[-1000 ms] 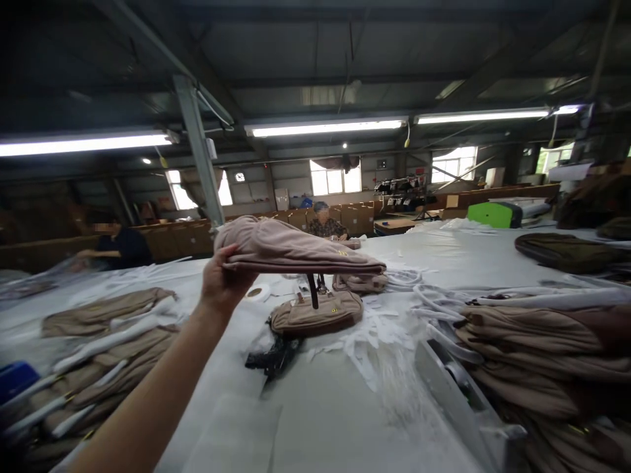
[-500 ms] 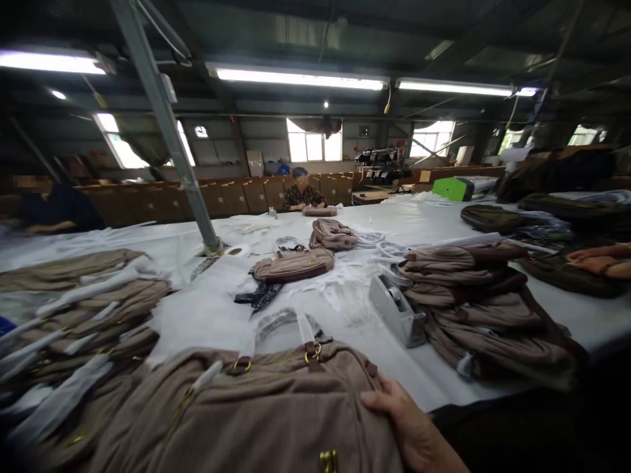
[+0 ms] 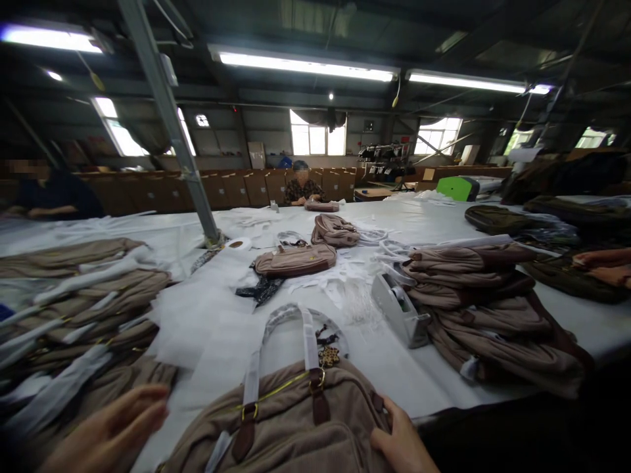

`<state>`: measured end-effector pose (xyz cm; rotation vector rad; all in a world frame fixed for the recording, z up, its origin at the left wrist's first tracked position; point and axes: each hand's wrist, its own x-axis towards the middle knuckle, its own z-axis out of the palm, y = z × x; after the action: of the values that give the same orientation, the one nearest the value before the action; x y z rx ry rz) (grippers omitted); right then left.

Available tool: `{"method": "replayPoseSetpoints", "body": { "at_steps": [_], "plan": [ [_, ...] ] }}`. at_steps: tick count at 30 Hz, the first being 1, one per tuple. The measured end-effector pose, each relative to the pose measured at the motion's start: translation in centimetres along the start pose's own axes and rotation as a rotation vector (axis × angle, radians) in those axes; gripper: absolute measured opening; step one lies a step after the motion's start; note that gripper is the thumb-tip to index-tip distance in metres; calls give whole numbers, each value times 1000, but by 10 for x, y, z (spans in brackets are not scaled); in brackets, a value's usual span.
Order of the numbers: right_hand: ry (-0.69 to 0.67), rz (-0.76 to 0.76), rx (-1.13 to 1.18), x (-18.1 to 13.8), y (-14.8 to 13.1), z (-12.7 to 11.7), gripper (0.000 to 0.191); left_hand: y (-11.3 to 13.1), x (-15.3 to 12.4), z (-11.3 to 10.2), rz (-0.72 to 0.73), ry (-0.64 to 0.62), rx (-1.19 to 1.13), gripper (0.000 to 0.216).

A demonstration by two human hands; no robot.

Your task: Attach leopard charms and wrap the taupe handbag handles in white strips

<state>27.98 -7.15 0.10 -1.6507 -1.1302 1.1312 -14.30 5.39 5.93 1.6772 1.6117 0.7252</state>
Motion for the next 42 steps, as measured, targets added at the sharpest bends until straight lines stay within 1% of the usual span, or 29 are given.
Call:
{"method": "replayPoseSetpoints", "body": {
  "at_steps": [1,3,4,5,7,8,10,11,13,15,18,20,21,22,24,25,26,27,29,32,34,35,36,37,38,39,40,41,42],
  "plan": [
    [20,5,-29,1,2,1,56,12,19,3,38,-68,-51,46],
    [64,13,-94,3,5,2,56,40,66,21,143,-38,-107,60],
    [83,14,-124,3,6,2,56,53,91,36,186,-44,-34,63],
    [97,14,-149,3,7,2,56,65,114,53,234,-64,88,66],
    [109,13,-175,2,9,2,56,81,153,88,269,-95,158,69],
    [107,18,-179,1,9,1,56,86,168,104,283,-123,191,71],
    [106,37,-184,0,8,0,57,88,187,130,299,-189,262,75],
    [107,46,-185,0,8,0,57,87,192,140,299,-219,300,70],
    [110,53,-185,0,7,1,58,83,197,152,279,-261,370,54],
    [109,45,-177,0,7,2,57,81,200,156,244,-289,426,38],
    [74,42,-141,0,12,2,56,83,203,149,221,-324,459,26],
    [27,49,-118,1,17,-2,56,91,204,136,252,-332,436,22],
    [25,62,-114,2,18,-6,58,96,203,128,279,-333,410,21],
    [56,74,-112,4,17,-10,63,103,201,118,311,-338,379,20],
    [201,66,-107,13,3,-19,77,120,193,99,385,-359,307,18],
    [287,32,-100,19,-9,-23,83,130,187,89,426,-371,275,18],
    [347,-38,-89,25,-26,-26,86,139,180,81,469,-379,249,18],
    [367,-114,-86,33,-45,-27,86,149,172,75,514,-379,231,17],
    [329,-286,-116,48,-89,-24,86,166,155,66,610,-359,211,12],
    [242,-416,-283,68,-150,-4,97,185,131,61,725,-329,202,10],
    [173,-508,-382,79,-180,15,103,195,117,57,781,-327,189,10],
    [132,-546,-401,84,-190,23,103,200,110,54,806,-327,184,9],
    [78,-572,-395,90,-198,31,99,204,105,49,826,-324,184,10],
    [7,-584,-373,97,-203,37,90,207,101,43,839,-318,189,10],
    [-86,-587,-353,104,-206,42,75,209,99,36,842,-307,204,11],
    [-173,-592,-354,112,-206,45,53,209,99,28,831,-290,223,12],
    [-231,-605,-380,119,-205,47,32,206,101,21,809,-276,245,12],
    [-232,-624,-403,127,-202,48,20,202,106,15,779,-257,271,12],
    [-216,-642,-425,133,-199,49,18,197,113,10,745,-241,292,11]
  ]
}}
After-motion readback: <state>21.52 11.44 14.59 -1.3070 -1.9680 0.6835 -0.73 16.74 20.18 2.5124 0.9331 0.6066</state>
